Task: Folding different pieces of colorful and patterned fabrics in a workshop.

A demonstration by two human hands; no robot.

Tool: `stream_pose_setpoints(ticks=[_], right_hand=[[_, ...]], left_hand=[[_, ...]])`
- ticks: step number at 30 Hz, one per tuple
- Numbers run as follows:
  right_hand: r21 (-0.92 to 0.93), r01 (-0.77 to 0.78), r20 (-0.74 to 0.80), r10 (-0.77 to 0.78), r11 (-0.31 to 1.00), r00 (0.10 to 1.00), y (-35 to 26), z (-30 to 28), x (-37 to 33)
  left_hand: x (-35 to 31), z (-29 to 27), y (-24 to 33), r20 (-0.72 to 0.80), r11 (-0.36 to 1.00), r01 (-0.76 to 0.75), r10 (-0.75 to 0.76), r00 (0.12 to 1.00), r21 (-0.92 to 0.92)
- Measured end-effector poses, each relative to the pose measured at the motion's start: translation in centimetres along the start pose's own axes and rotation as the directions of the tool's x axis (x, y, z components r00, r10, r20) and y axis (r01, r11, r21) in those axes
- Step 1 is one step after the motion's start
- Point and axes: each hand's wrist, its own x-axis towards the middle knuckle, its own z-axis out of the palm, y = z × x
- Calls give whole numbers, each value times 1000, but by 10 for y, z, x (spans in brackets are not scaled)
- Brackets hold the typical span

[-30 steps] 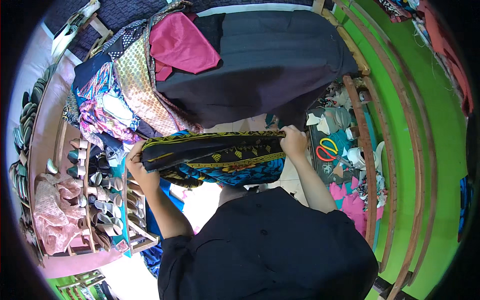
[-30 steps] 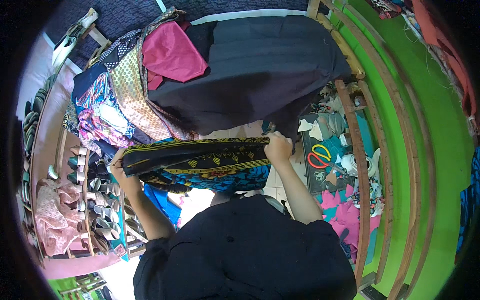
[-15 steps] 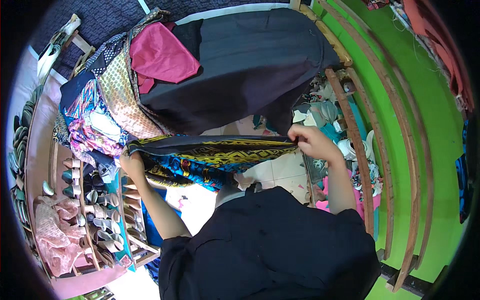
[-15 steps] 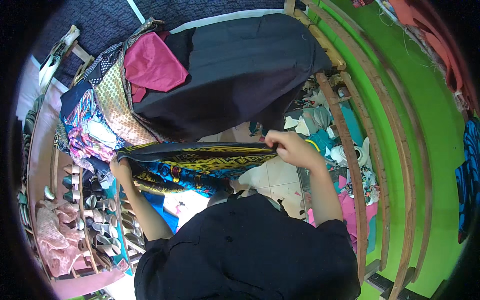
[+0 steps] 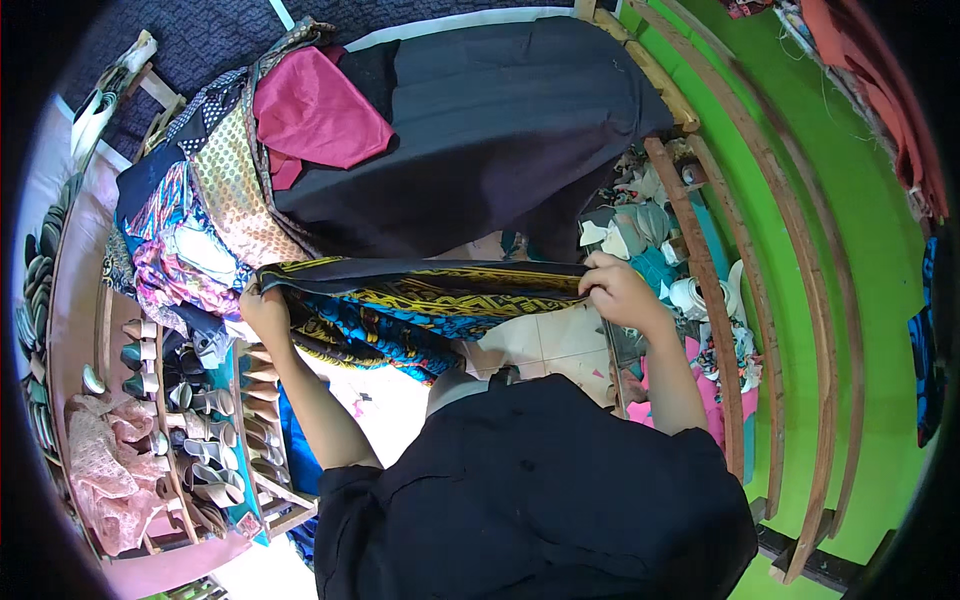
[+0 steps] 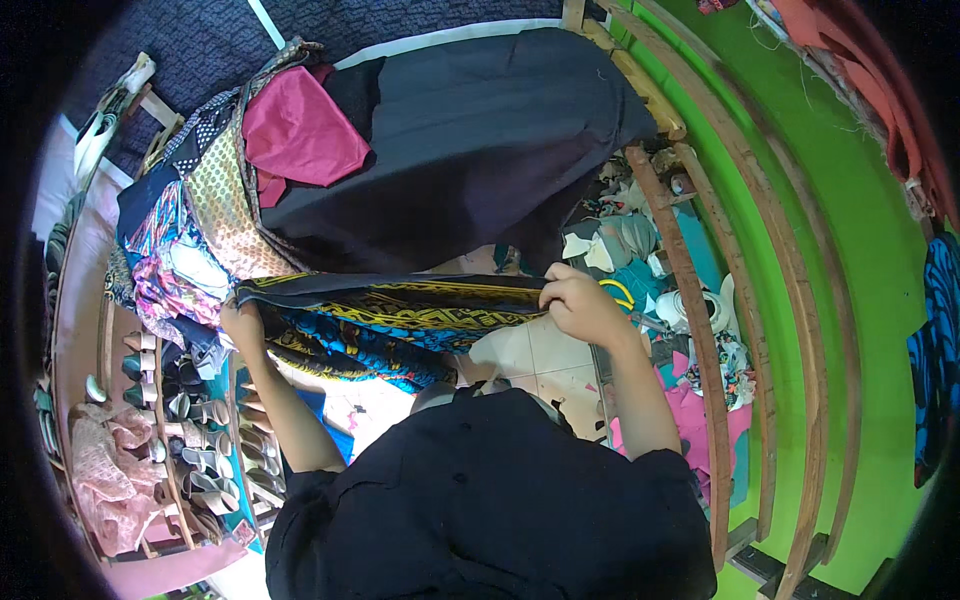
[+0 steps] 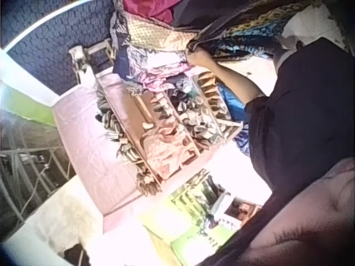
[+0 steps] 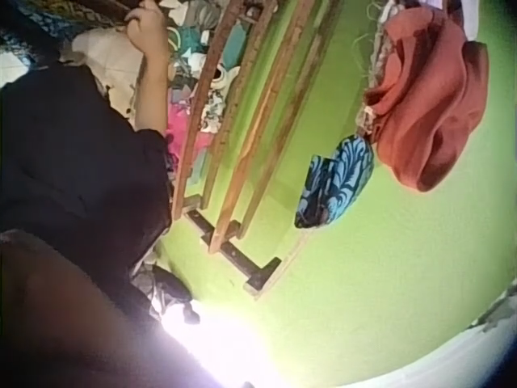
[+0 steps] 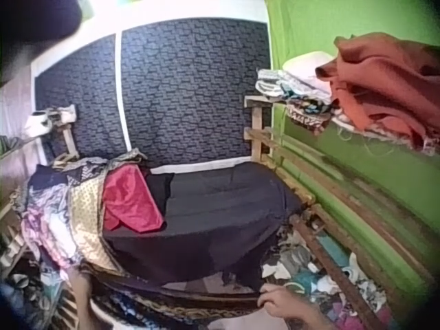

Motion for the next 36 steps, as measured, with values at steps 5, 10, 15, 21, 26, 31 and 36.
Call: stream_pose_setpoints(ticks=[5, 10, 15, 21, 26, 31, 36], right_hand=[[154, -17, -151, 41, 988, 988, 4, -5, -10], [699, 285, -471, 124, 656, 873, 4, 2, -19], [906, 315, -332, 13, 282, 943, -20, -13, -19], [228, -182, 129, 155, 956, 979, -32, -38, -6], [111, -241, -142, 255, 964, 956, -9, -36, -11], [-37, -86, -413, 64, 996, 908, 37, -26, -18], [522, -301, -309, 506, 798, 805, 92, -24, -15]], left_hand=[[1, 4, 1, -14, 999, 48, -48, 999, 4], [5, 9, -5, 138, 991, 99, -112, 984, 94], [-1, 42, -9, 218, 991, 102, -119, 969, 87], [-10, 45, -38, 249, 973, 216, -229, 941, 80], [-12, 43, -42, 328, 971, 238, -216, 920, -30], [-3, 46, -35, 414, 978, 131, -54, 909, -162], [0, 41, 9, 500, 985, 65, 24, 866, -160]])
